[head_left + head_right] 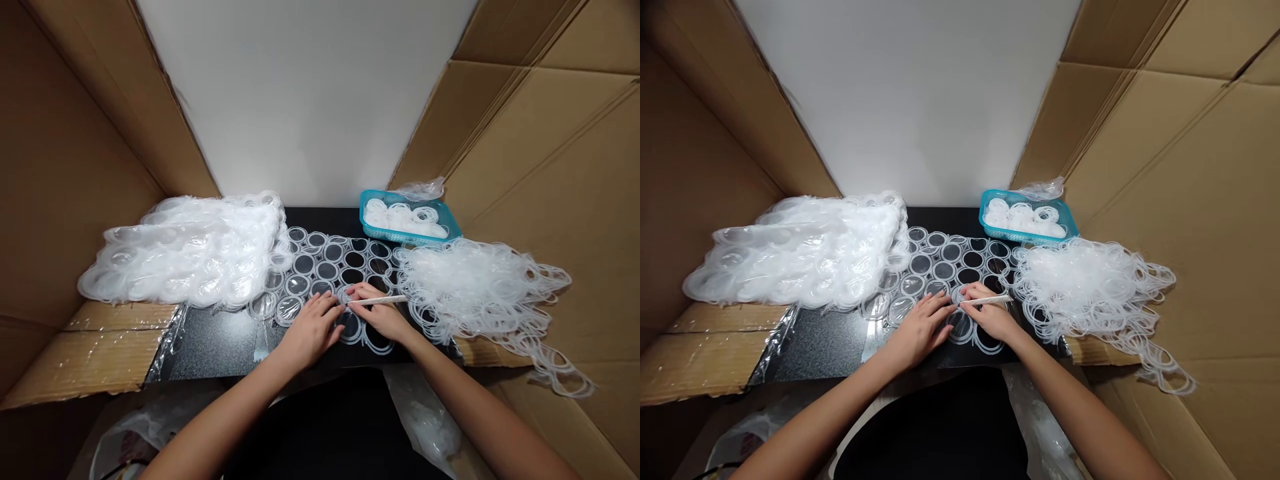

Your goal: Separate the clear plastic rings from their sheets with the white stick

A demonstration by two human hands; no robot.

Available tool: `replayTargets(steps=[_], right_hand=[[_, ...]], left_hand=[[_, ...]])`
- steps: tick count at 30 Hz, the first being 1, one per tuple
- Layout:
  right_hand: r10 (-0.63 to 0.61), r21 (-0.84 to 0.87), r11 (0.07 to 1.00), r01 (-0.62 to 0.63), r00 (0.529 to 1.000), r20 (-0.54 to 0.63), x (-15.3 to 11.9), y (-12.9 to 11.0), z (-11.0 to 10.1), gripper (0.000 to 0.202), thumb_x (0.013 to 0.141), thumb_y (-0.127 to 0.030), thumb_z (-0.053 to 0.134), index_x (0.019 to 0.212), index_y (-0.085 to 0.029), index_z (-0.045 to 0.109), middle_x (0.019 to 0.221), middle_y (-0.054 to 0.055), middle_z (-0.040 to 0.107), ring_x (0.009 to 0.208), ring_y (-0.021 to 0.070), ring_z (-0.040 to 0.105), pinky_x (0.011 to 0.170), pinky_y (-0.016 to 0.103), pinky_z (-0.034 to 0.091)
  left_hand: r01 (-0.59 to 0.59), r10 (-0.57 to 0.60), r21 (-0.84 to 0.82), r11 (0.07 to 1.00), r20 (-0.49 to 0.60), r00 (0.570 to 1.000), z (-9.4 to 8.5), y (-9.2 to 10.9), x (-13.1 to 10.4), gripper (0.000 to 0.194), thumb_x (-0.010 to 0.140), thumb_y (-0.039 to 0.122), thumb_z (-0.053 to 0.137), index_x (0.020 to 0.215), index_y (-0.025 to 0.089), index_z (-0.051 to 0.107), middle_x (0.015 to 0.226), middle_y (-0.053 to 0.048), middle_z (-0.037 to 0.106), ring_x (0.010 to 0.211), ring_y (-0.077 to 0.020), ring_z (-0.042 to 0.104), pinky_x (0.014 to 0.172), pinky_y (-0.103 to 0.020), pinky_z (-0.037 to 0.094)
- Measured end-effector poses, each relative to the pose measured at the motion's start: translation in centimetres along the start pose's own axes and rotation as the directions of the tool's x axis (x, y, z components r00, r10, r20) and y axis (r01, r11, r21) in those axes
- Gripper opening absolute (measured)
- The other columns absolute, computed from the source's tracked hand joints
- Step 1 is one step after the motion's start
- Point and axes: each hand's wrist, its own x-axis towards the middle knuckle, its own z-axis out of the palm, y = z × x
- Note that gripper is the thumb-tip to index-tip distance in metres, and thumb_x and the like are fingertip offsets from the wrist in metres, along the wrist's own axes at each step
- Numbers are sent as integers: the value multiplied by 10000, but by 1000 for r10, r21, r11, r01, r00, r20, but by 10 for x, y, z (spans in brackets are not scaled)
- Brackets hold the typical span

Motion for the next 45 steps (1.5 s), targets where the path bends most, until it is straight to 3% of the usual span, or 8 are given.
replayTargets(steps=[10,23,26,30,36,40,42,45], right_hand=[[-216,-282,944,173,968,-126,-14,7,26,234,1009,-193,383,988,-214,615,1137,102,635,1066,246,580,972,441,481],[-140,-316,946,72,970,-200,-7,15,14,309,1015,-248,342,1048,-228,648,1083,118,668,1050,281,590,940,446,475],[-68,-295,952,-78,889,-453,-4,18,-19,277,1002,-319,394,1060,-213,644,1091,121,678,993,268,613,879,403,479],[5,-325,874,-361,676,-737,-7,40,-89,260,940,-391,447,847,-208,606,787,60,649,708,207,560,698,323,436],[-34,-412,795,-446,645,-764,-20,75,-147,225,786,-435,508,690,-233,478,827,97,634,790,256,555,782,412,450],[-186,-444,800,-403,537,-823,-25,63,-141,252,836,-457,500,727,-229,488,942,135,625,967,305,556,915,504,436],[-182,-411,827,-384,508,-842,-26,51,-134,246,864,-439,505,743,-224,506,894,118,605,947,295,558,901,491,454],[-107,-290,917,-274,530,-841,-22,31,-120,227,868,-405,542,733,-223,522,825,76,586,869,260,584,843,443,496]], left_hand=[[-31,31,90,995,-4,1000,26,-10,-3,358,948,275,573,1296,190,573,1497,-123,482,1424,-298,401,1167,-487,366],[0,-1,72,997,18,1000,24,-13,-8,374,938,290,589,1307,227,585,1536,-85,435,1464,-331,317,1171,-527,339],[3,-5,69,998,29,1000,21,-11,-9,377,941,289,587,1314,231,584,1528,-88,445,1462,-336,319,1169,-534,337],[12,-17,87,996,54,998,11,-5,-7,390,932,278,604,1318,219,585,1499,-101,476,1435,-355,363,1134,-550,376],[-17,12,125,992,46,999,-7,-4,49,211,946,220,560,1131,189,656,1246,-115,646,1243,-294,571,1070,-483,437],[-339,340,-52,939,284,897,8,-28,110,370,961,304,583,1324,236,595,1456,-67,537,1415,-261,418,1152,-409,353],[-346,341,-47,937,338,877,20,-44,135,398,970,346,573,1363,287,564,1524,-35,462,1451,-259,359,1166,-435,315],[-263,242,27,965,307,920,28,-61,163,414,986,351,539,1396,295,526,1549,-46,424,1469,-268,320,1160,-480,292]])
